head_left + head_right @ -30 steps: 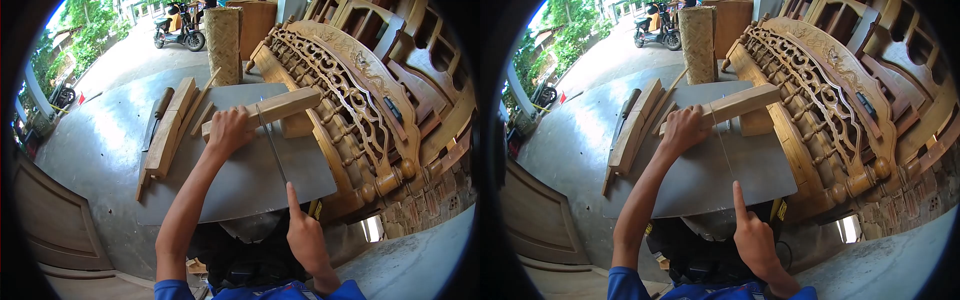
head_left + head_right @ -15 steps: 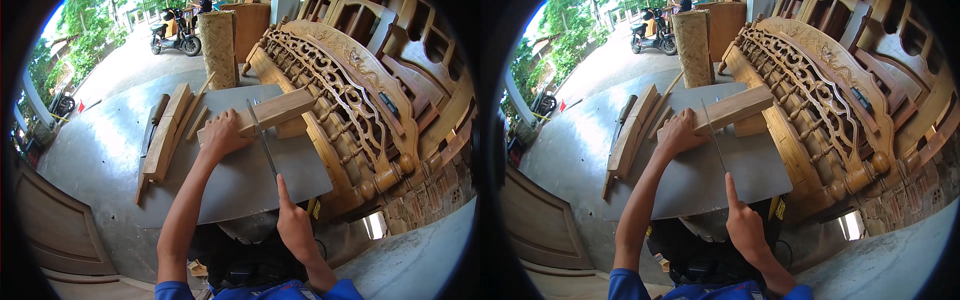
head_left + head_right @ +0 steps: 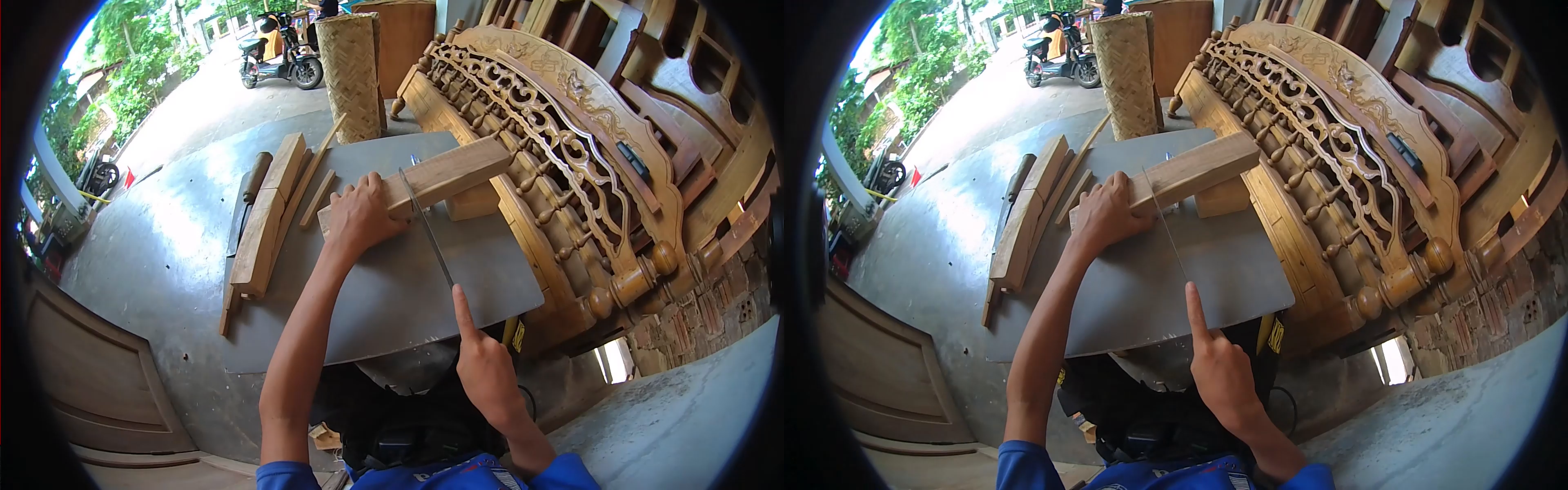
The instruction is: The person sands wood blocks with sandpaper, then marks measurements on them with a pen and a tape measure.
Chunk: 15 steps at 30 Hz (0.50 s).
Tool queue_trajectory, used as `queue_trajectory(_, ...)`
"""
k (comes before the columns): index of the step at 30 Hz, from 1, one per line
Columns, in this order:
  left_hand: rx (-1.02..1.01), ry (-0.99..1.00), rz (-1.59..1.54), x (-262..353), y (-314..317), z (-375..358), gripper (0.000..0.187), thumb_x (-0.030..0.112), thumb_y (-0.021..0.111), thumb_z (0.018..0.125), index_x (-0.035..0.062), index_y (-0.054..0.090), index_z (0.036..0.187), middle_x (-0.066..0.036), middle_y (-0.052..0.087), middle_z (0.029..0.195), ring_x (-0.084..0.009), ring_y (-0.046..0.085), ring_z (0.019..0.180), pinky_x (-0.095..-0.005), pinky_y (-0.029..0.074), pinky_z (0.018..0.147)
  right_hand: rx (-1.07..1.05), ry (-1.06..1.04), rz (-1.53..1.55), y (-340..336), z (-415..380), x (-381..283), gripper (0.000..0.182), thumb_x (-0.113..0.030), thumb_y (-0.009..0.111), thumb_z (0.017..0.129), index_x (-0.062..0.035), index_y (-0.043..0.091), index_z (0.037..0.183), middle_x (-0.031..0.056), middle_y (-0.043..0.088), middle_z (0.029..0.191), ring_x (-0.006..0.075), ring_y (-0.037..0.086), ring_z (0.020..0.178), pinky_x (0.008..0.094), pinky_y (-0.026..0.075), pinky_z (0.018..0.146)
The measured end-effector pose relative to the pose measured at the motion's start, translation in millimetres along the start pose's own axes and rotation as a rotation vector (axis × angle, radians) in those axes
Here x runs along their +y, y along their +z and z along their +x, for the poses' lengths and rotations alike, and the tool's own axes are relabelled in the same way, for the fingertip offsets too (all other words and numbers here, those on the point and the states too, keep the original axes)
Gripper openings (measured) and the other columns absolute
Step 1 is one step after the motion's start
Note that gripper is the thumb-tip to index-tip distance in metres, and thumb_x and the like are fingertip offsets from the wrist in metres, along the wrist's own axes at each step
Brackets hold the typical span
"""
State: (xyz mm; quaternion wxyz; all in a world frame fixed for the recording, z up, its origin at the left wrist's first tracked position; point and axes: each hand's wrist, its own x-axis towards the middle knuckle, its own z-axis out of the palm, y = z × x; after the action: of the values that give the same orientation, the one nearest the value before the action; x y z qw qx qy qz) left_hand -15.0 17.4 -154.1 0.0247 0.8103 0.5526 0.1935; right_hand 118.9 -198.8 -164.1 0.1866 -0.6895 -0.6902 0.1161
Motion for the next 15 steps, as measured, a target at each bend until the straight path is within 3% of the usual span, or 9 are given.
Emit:
queue_trajectory(5,-0.001,0.042,0.053,-2.6,1.6,0.6,0.053,0.032,0.068,0.061,0.0004,0.048,0.098,-0.018,0.057,0.096,-0.0371,0.055,0.092,-0.045,0.041,0.079,0.037,-0.058,-0.056,-5.7,54.5,-7.9,0.071,0.003,0.046,0.076,-0.0088,0.015,0.139,0.0207,0.058,0.064,0.0353,0.061,0.061,0.0426,0.051,0.057)
queue_trajectory(10,0.023,0.016,0.021,-2.1,5.7,-0.3,0.053,0.025,0.07,0.057,-0.001,0.048,0.098,-0.017,0.056,0.098,-0.0376,0.055,0.092,-0.0502,0.04,0.077,0.146,-0.112,0.043,6.9,156.3,-28.8,0.064,0.002,0.044,0.078,-0.0027,0.019,0.137,0.0269,0.059,0.071,0.0397,0.06,0.069,0.0459,0.049,0.063)
queue_trajectory(15,-0.002,-0.005,0.001,-0.1,3.5,-3.0,0.053,0.023,0.068,0.058,-0.0002,0.048,0.101,-0.017,0.056,0.1,-0.0373,0.055,0.094,-0.051,0.038,0.08,0.232,-0.109,0.128,22.0,142.0,-20.5,0.068,0.005,0.044,0.076,-0.0073,0.018,0.138,0.0266,0.057,0.066,0.0411,0.058,0.065,0.0485,0.046,0.061)
